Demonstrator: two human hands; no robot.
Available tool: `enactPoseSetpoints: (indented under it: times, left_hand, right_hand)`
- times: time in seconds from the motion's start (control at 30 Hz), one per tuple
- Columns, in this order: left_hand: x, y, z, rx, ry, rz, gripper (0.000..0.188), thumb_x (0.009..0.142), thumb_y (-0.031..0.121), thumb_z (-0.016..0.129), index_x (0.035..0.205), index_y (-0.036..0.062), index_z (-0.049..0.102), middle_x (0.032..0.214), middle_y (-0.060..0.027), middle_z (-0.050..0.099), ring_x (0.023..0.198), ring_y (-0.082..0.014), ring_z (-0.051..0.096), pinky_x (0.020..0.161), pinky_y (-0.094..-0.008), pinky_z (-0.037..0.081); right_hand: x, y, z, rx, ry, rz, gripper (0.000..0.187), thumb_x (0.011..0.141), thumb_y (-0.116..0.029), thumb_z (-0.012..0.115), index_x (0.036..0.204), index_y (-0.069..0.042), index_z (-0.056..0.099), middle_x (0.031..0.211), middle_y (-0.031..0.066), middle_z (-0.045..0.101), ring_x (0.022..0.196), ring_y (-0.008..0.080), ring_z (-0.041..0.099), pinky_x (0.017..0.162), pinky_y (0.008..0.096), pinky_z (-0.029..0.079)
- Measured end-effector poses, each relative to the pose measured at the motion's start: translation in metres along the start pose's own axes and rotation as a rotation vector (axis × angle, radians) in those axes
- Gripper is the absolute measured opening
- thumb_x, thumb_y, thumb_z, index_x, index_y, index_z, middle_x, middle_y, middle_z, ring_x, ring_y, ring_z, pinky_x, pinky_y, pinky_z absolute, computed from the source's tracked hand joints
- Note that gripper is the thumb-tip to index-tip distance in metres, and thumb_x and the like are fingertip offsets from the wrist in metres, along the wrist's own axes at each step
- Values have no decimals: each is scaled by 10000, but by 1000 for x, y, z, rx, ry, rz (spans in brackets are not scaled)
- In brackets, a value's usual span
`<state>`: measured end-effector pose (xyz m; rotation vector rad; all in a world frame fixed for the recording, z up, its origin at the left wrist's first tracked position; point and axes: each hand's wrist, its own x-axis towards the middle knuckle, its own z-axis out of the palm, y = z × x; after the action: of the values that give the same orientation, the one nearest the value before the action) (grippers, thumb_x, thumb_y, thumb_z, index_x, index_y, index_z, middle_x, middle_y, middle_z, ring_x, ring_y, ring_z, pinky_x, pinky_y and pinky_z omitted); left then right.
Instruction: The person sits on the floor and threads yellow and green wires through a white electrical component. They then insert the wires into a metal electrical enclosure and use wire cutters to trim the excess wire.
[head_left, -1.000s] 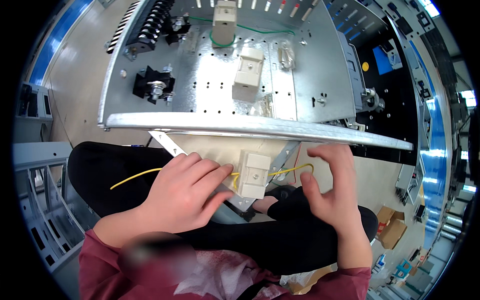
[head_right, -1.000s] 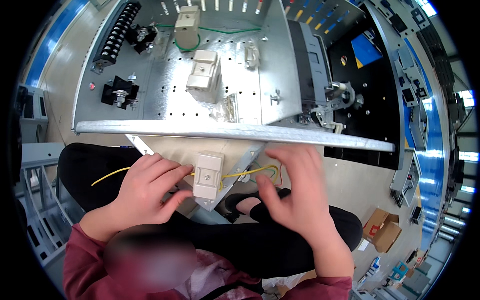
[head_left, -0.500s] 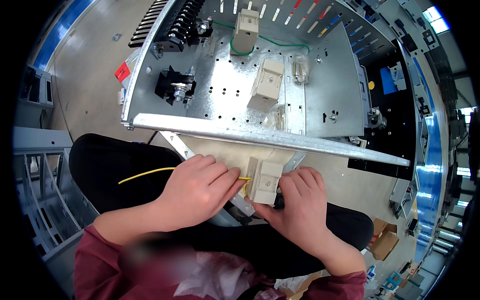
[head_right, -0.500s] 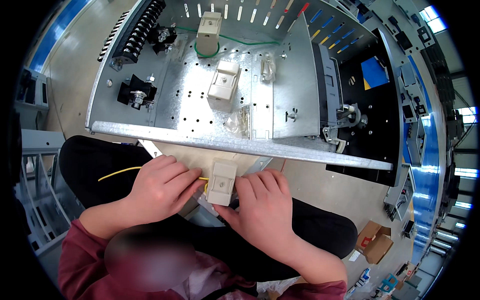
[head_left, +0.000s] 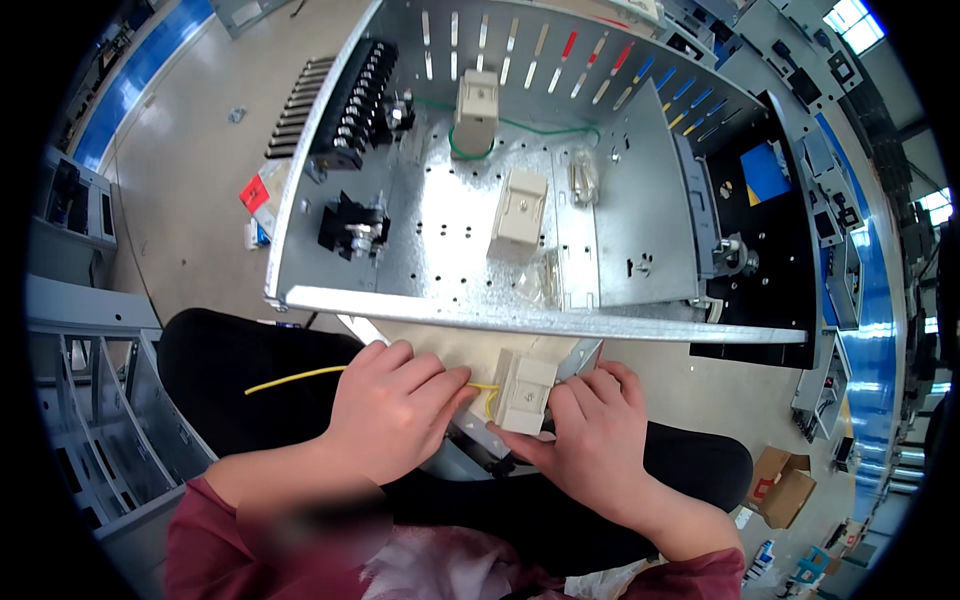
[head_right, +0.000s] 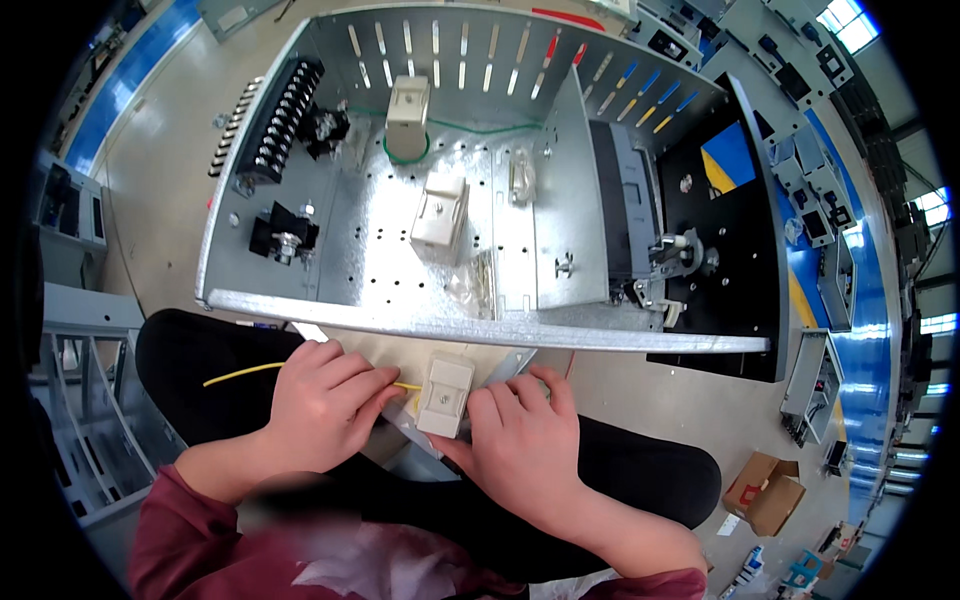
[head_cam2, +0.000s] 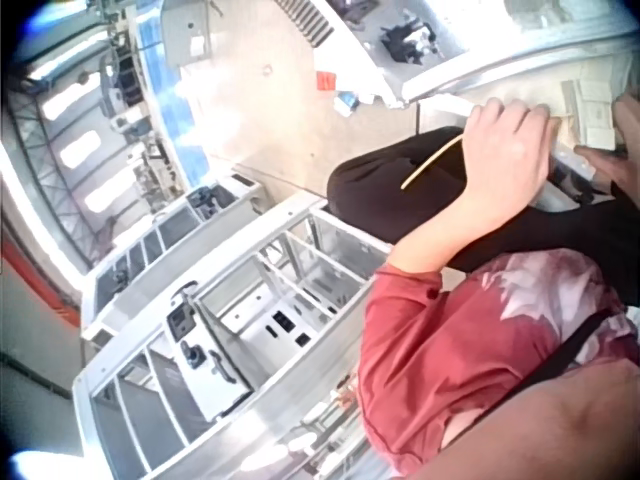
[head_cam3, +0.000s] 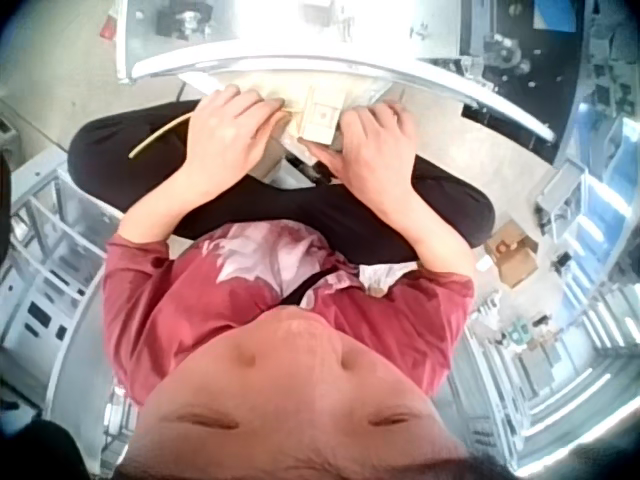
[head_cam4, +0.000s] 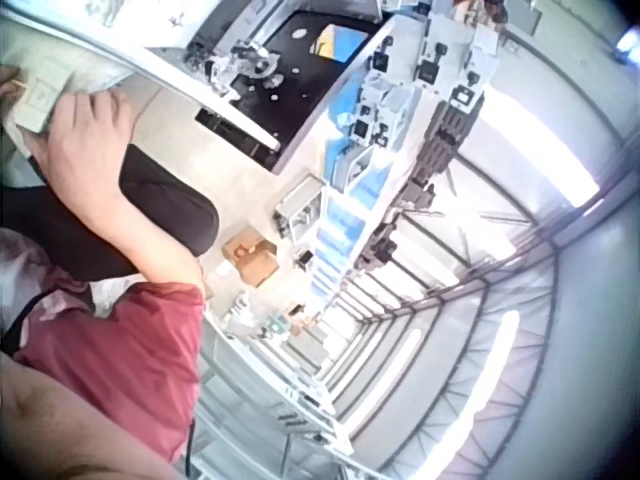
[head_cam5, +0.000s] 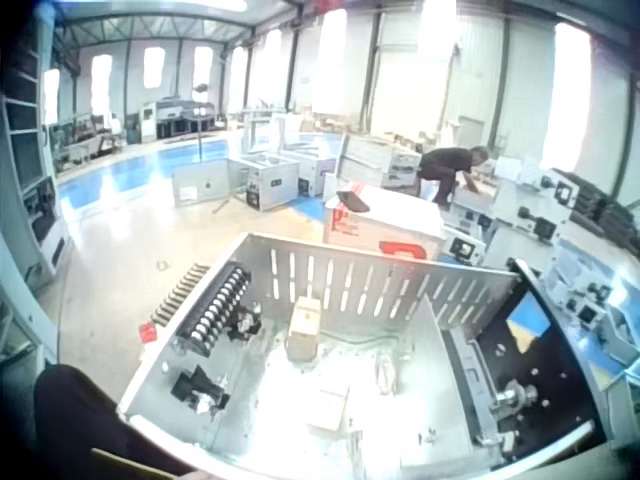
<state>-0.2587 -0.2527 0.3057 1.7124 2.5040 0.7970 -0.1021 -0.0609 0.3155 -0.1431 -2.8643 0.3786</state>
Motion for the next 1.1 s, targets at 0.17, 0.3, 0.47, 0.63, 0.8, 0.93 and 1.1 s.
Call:
enactPoseSetpoints:
  times: [0.17,0.3,0.47,0.63,0.8,0.93,1.1]
  left_hand:
    - [0,5,0,60,-10,-21,184,850,132,817,1025,83,791,823,-12,609,789,-237,577,731,-375,440]
    - [1,7,1,94,-18,-14,209,852,117,804,1055,72,781,849,-18,611,803,-240,576,748,-366,434]
    - [-4,0,-12,31,-21,10,243,837,79,794,1075,46,763,879,-42,621,816,-253,591,765,-393,450]
    - [-7,-15,-15,-142,-70,35,261,821,-4,769,1080,21,743,897,-84,628,834,-295,607,769,-417,458]
    - [-6,-23,-15,-164,-51,22,234,822,-11,765,1050,35,739,896,-82,628,835,-301,617,770,-426,469]
    - [-11,-24,-23,-37,-78,-15,200,819,-5,766,1013,40,742,876,-71,617,846,-294,628,796,-421,494]
    - [-13,-28,-25,-30,-80,16,148,862,63,810,993,43,743,858,-71,617,841,-286,628,806,-416,503]
  right_hand:
    - [1,-2,1,-7,31,-11,518,746,-445,959,810,-74,604,768,54,623,829,278,637,983,488,514]
    - [1,-3,0,-37,29,-7,510,757,-450,952,807,-74,613,763,54,628,822,275,637,988,482,512]
    - [1,-2,-1,-22,20,-1,517,761,-475,947,796,-72,626,763,62,639,815,274,638,985,479,513]
    - [0,-1,-2,-39,38,-10,525,758,-483,946,799,-66,630,764,63,636,818,280,638,976,475,518]
    - [1,1,2,-34,50,-20,523,751,-465,947,812,-59,625,770,67,628,831,286,633,978,485,517]
    - [1,1,2,-33,47,-6,513,742,-439,954,816,-56,620,781,66,632,840,291,634,982,495,511]
    - [0,2,2,-28,34,4,488,737,-409,961,876,-58,652,820,56,650,882,294,650,1001,497,500]
